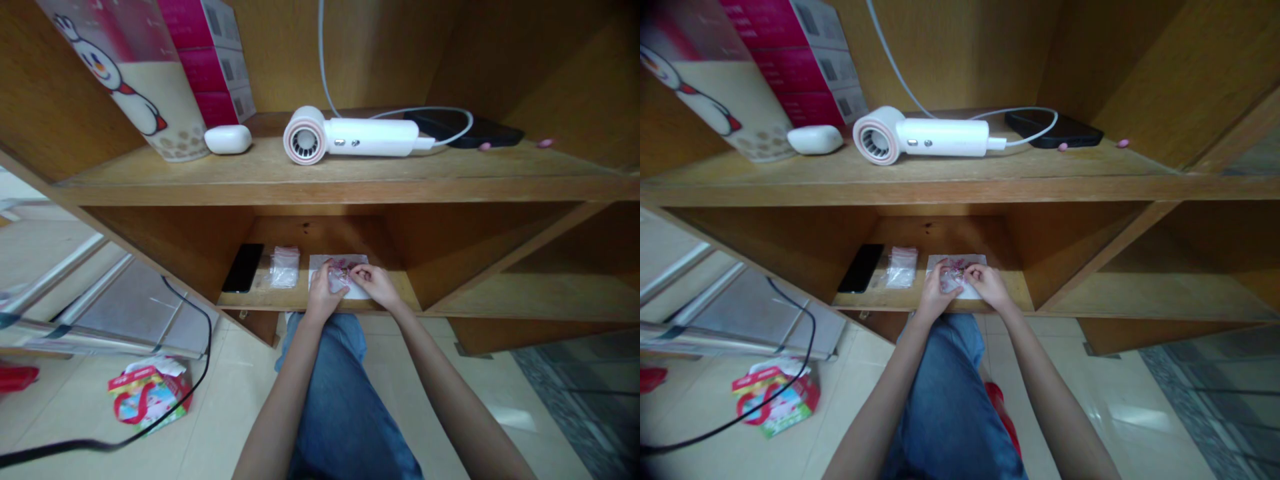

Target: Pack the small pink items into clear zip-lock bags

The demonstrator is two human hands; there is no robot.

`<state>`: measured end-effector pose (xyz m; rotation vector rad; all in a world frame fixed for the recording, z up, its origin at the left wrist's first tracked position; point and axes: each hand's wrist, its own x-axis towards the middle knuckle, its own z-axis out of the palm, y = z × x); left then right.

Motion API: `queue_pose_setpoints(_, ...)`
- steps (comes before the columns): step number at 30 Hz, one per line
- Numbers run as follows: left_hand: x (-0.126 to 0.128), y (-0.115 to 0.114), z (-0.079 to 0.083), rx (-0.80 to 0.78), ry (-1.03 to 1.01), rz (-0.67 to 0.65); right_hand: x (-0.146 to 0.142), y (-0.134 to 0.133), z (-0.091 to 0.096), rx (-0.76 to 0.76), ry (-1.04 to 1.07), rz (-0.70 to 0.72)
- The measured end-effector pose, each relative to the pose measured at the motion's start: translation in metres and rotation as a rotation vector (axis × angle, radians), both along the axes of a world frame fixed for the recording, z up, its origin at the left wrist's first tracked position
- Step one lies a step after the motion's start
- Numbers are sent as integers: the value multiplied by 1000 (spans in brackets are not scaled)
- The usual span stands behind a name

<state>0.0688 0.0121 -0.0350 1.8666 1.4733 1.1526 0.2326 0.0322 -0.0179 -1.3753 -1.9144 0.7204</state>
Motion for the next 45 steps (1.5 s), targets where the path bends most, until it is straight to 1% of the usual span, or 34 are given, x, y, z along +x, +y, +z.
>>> queue_pose_setpoints(3, 0, 0, 0, -14, -17, -4, 19, 0, 0, 47, -65, -127)
queue_pose_setpoints(6, 1, 0, 1, -15, -34, -7, 35, -2, -3, 43, -183, -190)
queue_pose_setpoints(10, 2, -1, 2, -7, -25, -5, 42, -5, -5, 25, -270, -174)
queue_pose_setpoints(16, 1, -2, 4, -25, -4, -4, 37, -9, -3, 14, -317, -143)
queue_pose_setpoints(20, 0, -2, 4, -24, 2, -1, 34, -8, -6, -1, -341, -152)
queue_pose_setpoints(26, 0, -2, 3, 2, -1, -20, 32, -5, -14, 29, -341, -136)
queue_pose_setpoints(34, 0, -2, 3, -19, -4, -8, 33, -5, -14, 31, -331, -159)
queue_pose_setpoints(39, 1, -2, 4, -19, -11, -6, 28, -4, -14, 4, -210, -168)
queue_pose_setpoints(45, 1, -1, 1, -28, -6, -6, 5, -4, -16, -26, -50, -51)
